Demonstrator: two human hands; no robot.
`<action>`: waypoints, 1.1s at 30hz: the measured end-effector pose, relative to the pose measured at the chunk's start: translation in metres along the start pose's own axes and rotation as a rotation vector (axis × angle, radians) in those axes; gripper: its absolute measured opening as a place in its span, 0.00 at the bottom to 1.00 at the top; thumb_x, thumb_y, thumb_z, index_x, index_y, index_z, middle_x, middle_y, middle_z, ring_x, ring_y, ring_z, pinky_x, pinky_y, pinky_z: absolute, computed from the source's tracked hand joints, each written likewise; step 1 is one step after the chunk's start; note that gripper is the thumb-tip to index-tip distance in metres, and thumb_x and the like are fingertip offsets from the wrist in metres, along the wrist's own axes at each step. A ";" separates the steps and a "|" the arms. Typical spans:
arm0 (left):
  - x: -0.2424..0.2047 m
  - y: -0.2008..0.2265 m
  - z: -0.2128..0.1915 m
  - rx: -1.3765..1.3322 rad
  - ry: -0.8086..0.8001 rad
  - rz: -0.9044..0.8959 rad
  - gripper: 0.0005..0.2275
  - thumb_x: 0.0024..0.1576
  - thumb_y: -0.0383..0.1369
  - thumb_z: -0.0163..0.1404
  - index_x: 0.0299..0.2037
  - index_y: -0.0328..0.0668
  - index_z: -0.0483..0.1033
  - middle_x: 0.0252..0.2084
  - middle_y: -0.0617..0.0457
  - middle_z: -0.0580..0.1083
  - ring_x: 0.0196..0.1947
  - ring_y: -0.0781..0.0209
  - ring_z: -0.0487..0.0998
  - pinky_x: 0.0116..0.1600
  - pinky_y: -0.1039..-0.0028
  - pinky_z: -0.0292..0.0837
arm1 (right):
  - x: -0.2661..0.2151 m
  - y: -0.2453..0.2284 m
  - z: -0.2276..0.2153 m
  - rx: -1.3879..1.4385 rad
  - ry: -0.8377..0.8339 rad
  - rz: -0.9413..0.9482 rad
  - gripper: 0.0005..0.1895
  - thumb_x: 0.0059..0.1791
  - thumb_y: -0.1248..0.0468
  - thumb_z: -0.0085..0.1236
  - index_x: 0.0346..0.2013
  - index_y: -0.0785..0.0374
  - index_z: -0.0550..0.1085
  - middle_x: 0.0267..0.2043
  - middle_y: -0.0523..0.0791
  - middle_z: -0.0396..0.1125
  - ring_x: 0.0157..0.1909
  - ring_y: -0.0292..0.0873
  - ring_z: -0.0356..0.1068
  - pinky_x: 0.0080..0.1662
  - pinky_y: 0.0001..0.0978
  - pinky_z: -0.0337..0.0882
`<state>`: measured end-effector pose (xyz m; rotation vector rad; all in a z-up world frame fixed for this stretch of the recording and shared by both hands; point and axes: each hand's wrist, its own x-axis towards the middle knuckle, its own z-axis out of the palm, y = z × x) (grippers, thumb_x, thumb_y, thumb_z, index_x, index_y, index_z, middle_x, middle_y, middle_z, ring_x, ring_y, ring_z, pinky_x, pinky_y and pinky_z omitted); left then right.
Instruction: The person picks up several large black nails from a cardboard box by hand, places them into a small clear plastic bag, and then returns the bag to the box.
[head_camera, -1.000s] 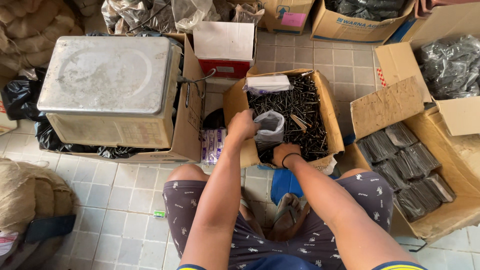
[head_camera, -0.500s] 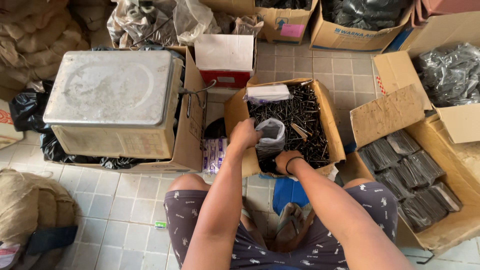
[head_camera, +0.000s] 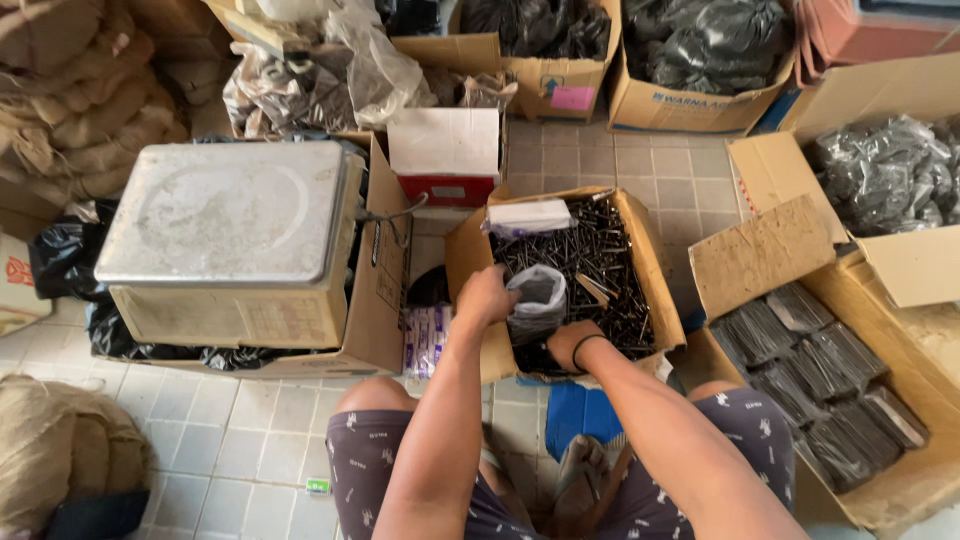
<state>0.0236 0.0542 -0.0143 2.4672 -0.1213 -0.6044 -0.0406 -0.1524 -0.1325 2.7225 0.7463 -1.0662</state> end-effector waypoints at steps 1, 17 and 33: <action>0.000 0.002 -0.004 0.004 0.009 0.006 0.22 0.59 0.42 0.58 0.59 0.37 0.84 0.54 0.26 0.83 0.60 0.27 0.84 0.61 0.39 0.82 | 0.001 0.002 -0.008 -0.003 0.011 0.003 0.13 0.57 0.64 0.53 0.44 0.62 0.86 0.43 0.52 0.81 0.47 0.57 0.81 0.51 0.59 0.82; -0.012 0.006 -0.005 0.007 -0.004 -0.024 0.23 0.61 0.45 0.57 0.61 0.40 0.84 0.54 0.28 0.83 0.59 0.26 0.85 0.60 0.40 0.82 | -0.051 0.080 -0.038 0.264 0.003 0.413 0.18 0.60 0.54 0.58 0.57 0.60 0.85 0.58 0.53 0.82 0.65 0.60 0.80 0.62 0.64 0.79; -0.038 0.024 -0.022 -0.003 0.127 0.015 0.29 0.69 0.52 0.51 0.65 0.31 0.80 0.56 0.24 0.80 0.63 0.25 0.81 0.65 0.38 0.78 | -0.160 0.043 -0.136 0.544 0.236 0.205 0.17 0.62 0.58 0.50 0.55 0.50 0.87 0.55 0.50 0.84 0.64 0.62 0.79 0.69 0.60 0.76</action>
